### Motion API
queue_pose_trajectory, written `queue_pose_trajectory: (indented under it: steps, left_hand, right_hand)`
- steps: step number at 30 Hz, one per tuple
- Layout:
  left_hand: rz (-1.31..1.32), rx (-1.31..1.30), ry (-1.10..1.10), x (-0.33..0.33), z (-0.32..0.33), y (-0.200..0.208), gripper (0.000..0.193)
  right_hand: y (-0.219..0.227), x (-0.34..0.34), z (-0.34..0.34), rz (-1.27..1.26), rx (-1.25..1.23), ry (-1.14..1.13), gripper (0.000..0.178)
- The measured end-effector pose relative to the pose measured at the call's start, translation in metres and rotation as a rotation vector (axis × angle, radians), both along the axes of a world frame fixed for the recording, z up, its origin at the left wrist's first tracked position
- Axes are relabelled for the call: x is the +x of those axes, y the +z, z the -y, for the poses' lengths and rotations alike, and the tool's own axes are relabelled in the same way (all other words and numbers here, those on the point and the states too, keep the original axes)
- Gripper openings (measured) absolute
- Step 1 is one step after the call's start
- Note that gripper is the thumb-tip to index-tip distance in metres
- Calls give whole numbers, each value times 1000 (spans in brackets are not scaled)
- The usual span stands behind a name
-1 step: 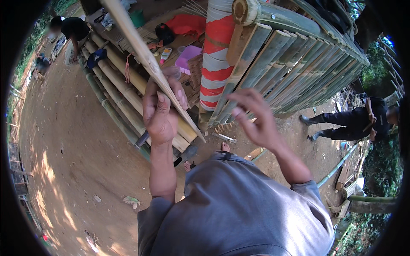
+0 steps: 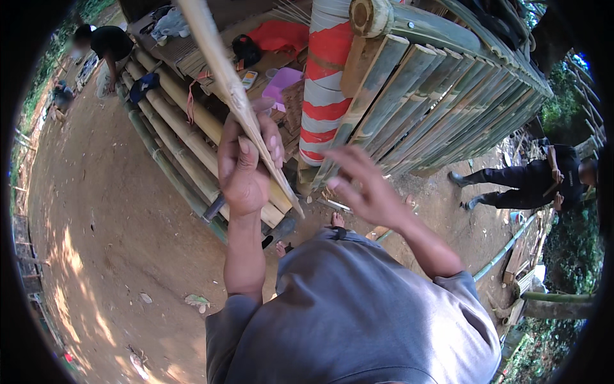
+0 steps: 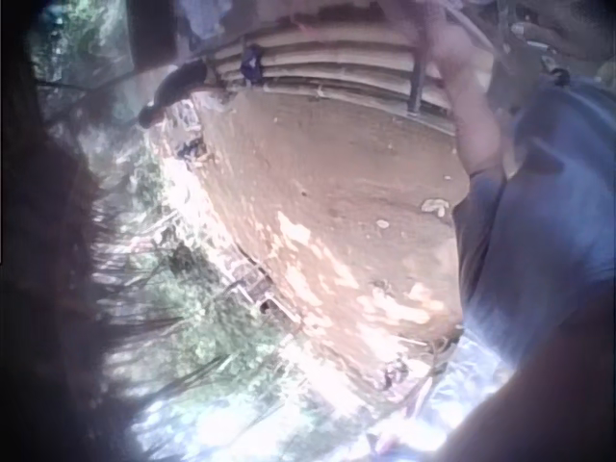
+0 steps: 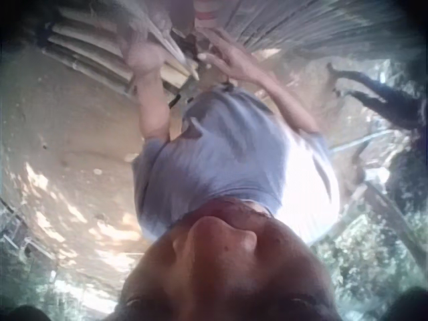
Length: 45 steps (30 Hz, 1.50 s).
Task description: The person assembles a bamboo structure by hand, fitting split bamboo poles into a vertical frame and securing them with a hammer. They repeatedly adjust the position of the poles and strike them to ensure a tight fit within the structure.
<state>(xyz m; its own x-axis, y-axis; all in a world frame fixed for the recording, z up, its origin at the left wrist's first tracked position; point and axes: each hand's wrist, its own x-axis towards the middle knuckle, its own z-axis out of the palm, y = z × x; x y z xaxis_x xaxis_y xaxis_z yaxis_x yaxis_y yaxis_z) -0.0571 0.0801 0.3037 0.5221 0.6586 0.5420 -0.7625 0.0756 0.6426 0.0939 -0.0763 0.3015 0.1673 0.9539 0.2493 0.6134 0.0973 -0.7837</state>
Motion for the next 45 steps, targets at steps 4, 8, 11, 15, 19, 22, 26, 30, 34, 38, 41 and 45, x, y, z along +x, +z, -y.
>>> queue_pose_trajectory:
  steps: [4, 8, 11, 15, 19, 22, 26, 30, 34, 38, 41, 45]
  left_hand:
    - [-137, 35, -52, 15, -5, -2, 86]
    - [12, 140, -60, 23, -20, 25, 77]
    - [135, 167, -80, 28, -28, 58, 66]
    - [160, 275, -92, 38, -40, 85, 70]
    - [147, 304, -134, 56, -43, 92, 70]
    - [155, 304, -121, 74, -44, 84, 62]
    - [148, 220, -101, 90, -37, 67, 49]
    - [124, 237, -90, 102, -33, 54, 49]
    - [86, 192, -86, 107, -34, 44, 51]
    - [94, 138, -129, 118, -36, 26, 52]
    - [72, 152, -91, 119, -30, 20, 53]
    - [35, 234, -80, 115, -28, 18, 55]
  right_hand:
    - [-95, -33, -20, -93, -248, 37, 60]
    - [-122, -40, -25, -143, -255, -76, 60]
    - [-138, -35, -27, -167, -206, -172, 58]
    - [-173, -33, -31, -141, -163, -360, 53]
    - [-190, -30, -43, 55, -91, -528, 40]
    - [-185, -30, -50, 163, -93, -608, 28]
    - [-182, -27, -53, 202, -168, -651, 25]
    - [-172, -25, -53, 250, -103, -696, 21]
    - [-159, -27, -56, 231, -16, -707, 20]
    - [-156, -23, -53, 238, 24, -682, 22]
    - [-138, -26, -43, 203, 54, -651, 23]
    - [-125, -25, -28, 108, 28, -668, 23]
